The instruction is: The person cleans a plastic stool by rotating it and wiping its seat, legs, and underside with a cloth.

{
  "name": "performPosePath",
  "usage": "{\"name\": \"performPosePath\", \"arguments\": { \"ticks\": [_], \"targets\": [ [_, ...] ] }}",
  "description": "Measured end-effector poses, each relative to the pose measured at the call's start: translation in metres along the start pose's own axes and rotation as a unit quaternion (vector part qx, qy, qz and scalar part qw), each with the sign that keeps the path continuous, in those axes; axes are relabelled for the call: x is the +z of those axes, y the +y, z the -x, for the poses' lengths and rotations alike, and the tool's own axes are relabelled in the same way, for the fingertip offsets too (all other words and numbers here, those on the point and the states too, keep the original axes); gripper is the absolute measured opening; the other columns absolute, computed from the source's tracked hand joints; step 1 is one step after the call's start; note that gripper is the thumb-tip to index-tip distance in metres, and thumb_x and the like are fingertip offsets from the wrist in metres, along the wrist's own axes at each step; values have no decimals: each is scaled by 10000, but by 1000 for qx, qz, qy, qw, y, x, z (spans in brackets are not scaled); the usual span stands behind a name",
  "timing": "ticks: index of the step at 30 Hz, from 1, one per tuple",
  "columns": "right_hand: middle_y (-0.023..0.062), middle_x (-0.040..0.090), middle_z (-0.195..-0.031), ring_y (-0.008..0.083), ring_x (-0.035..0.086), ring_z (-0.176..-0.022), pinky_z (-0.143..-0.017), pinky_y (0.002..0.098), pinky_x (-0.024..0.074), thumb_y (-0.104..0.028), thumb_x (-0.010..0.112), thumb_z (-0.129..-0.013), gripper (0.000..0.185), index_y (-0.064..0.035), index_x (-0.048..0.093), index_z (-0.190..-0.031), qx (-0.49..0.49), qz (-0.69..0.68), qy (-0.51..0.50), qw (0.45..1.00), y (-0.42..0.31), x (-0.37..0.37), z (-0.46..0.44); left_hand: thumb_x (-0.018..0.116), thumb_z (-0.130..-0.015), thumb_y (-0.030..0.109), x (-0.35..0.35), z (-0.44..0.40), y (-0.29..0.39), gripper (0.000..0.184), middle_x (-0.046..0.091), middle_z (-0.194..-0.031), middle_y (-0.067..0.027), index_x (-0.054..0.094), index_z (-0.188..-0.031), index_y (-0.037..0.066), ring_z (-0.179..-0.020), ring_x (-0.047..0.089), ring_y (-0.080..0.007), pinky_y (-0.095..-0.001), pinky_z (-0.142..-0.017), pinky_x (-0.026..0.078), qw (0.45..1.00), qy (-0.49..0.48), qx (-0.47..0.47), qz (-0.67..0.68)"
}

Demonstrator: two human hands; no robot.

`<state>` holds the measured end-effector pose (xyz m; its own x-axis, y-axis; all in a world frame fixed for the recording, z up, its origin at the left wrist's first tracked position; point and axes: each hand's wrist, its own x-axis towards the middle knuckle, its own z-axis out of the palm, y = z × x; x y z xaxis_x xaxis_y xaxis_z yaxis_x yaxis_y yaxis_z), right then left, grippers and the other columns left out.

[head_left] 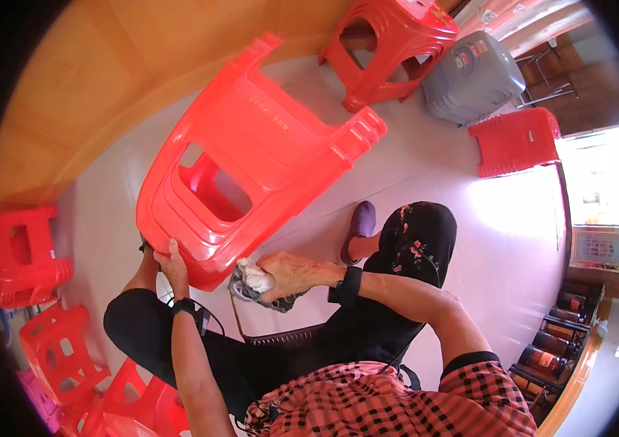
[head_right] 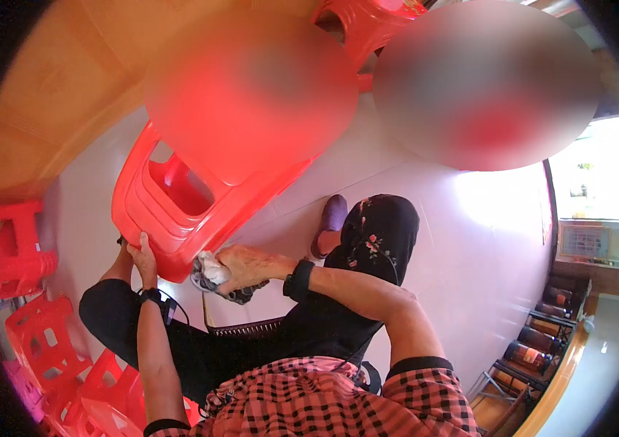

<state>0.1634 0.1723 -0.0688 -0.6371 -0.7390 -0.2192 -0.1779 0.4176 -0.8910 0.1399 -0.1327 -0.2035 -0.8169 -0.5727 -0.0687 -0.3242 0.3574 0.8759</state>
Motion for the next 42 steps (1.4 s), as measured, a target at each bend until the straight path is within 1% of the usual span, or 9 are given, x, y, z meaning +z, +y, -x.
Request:
{"name": "performPosePath", "arguments": {
  "ticks": [9,15,19,22,27,29,37,40,42],
  "targets": [
    [168,607,-802,246,631,-754,-685,368,502,-211,710,-687,411,35,549,-975,53,-2,301,952,20,-36,-12,566,-907,316,1,-4,-10,569,489,-1226,-254,353,-1253,-83,-1098,505,-316,-398,-951,392,1000,-15,2,-21],
    [159,629,-857,239,643,-822,-745,355,505,-214,721,-694,429,28,554,-1007,148,-61,434,887,23,-56,-1,428,-942,445,-10,-18,-22,633,434,-1336,-177,345,-1340,-41,-1177,461,-273,-354,-983,374,956,-131,-133,225],
    [216,570,-922,355,585,-894,-777,422,478,-285,752,-647,490,35,554,-961,89,54,538,837,29,-104,23,319,-962,471,2,-32,-48,646,473,-1324,-163,383,-1336,-52,-1168,485,-267,-348,-979,384,965,-39,-121,228],
    [232,550,-971,364,553,-949,-828,438,450,-292,737,-659,495,40,541,-969,93,241,536,803,33,-145,35,349,-948,479,2,-29,-31,654,533,-1242,-176,436,-1285,-75,-1100,527,-276,-345,-951,406,950,-40,-213,226],
    [231,563,-970,390,533,-925,-823,464,433,-330,727,-662,532,50,521,-971,191,54,443,874,36,-156,28,412,-907,483,1,-21,-18,644,585,-1147,-173,510,-1214,-75,-1060,540,-269,-347,-912,417,967,-26,-168,188],
    [228,561,-972,390,530,-928,-817,466,431,-338,729,-660,551,41,511,-994,172,223,461,842,38,-144,22,434,-895,491,0,-17,-21,649,579,-1157,-168,509,-1219,-66,-1058,538,-267,-344,-918,409,973,-26,-127,192],
    [192,551,-1041,375,507,-980,-868,453,417,-363,741,-650,687,36,488,-1149,187,197,452,850,52,-145,25,440,-879,568,-4,-20,-33,743,413,-1377,-126,405,-1331,-20,-1260,381,-245,-341,-1060,274,948,-29,-168,268],
    [195,548,-1067,377,506,-1009,-895,452,410,-378,745,-640,660,35,525,-1106,196,176,456,850,54,-146,26,413,-856,650,-18,-13,-36,834,364,-1415,-106,338,-1380,5,-1288,346,-245,-346,-1065,276,912,-48,-204,351],
    [198,549,-1071,377,508,-1009,-895,454,409,-370,748,-638,652,31,525,-1102,171,163,466,853,66,-147,27,392,-828,711,-23,-12,-36,896,322,-1442,-86,289,-1412,38,-1308,318,-242,-352,-1066,278,805,-113,-324,483]
  ]
}}
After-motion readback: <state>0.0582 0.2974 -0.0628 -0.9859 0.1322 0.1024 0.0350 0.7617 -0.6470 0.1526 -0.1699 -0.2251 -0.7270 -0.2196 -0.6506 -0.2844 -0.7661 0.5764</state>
